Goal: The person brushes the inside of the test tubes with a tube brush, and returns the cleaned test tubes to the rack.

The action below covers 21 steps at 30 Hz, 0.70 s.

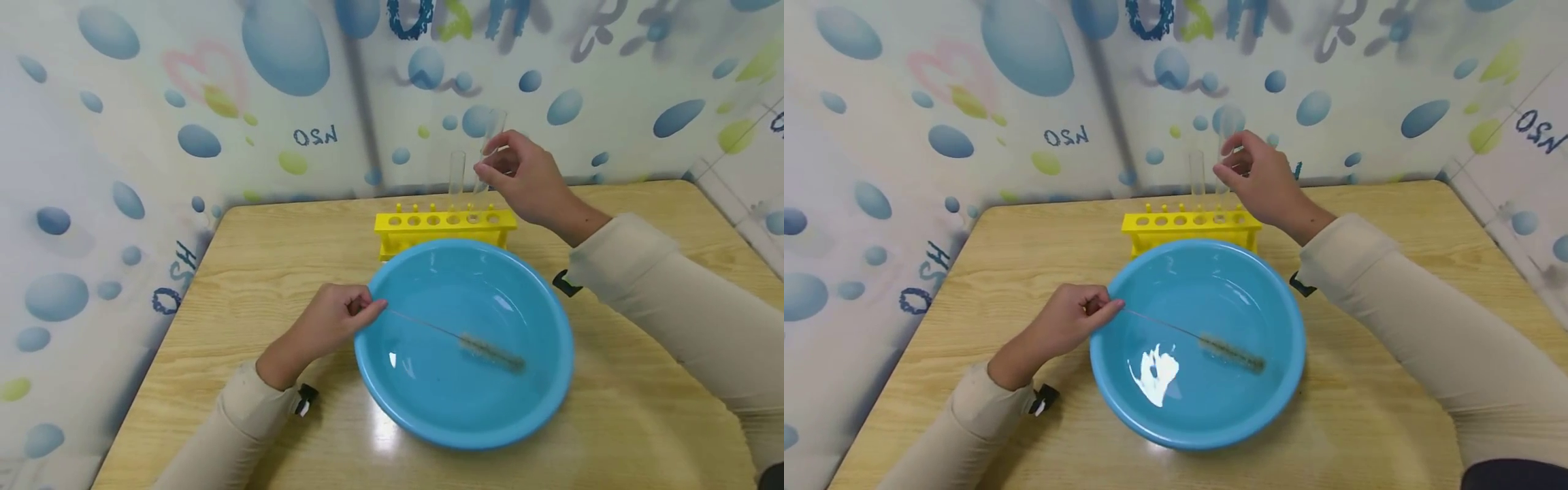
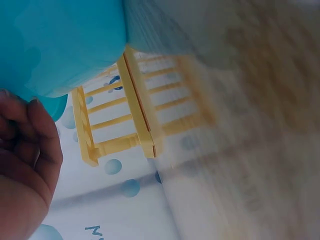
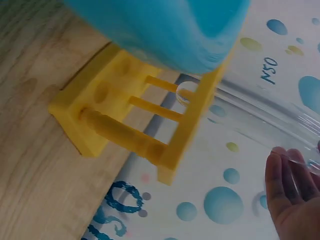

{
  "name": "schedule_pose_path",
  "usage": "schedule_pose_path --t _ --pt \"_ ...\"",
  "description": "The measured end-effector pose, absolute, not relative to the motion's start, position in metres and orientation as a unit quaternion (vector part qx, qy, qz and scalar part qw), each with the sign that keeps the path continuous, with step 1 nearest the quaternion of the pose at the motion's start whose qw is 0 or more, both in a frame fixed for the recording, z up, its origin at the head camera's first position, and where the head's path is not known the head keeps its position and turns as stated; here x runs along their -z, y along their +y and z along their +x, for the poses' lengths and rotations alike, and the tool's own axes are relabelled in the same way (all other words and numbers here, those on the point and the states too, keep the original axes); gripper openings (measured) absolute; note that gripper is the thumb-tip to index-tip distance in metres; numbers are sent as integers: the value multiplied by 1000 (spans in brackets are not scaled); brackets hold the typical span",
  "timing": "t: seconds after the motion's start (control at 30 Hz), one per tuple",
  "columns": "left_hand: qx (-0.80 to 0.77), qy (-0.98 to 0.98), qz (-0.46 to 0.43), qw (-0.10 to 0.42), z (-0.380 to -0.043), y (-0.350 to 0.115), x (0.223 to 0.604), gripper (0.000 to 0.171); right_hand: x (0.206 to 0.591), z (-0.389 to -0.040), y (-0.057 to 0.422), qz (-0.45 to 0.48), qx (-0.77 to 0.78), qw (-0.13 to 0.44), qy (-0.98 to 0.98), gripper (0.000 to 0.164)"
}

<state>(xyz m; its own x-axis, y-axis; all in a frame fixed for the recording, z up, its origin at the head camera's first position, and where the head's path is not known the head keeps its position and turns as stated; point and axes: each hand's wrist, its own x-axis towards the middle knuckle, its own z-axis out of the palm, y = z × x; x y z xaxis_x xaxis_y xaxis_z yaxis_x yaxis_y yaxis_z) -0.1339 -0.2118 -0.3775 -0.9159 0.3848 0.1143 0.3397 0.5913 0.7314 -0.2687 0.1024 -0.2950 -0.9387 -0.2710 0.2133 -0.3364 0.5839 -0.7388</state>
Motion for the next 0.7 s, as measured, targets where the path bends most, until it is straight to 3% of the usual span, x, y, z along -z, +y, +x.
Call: schedule_pose_path --t 0.7 --pt "-393 896 203 26 -133 -210 377 28 327 -275 102 171 -363 -29 -915 31"
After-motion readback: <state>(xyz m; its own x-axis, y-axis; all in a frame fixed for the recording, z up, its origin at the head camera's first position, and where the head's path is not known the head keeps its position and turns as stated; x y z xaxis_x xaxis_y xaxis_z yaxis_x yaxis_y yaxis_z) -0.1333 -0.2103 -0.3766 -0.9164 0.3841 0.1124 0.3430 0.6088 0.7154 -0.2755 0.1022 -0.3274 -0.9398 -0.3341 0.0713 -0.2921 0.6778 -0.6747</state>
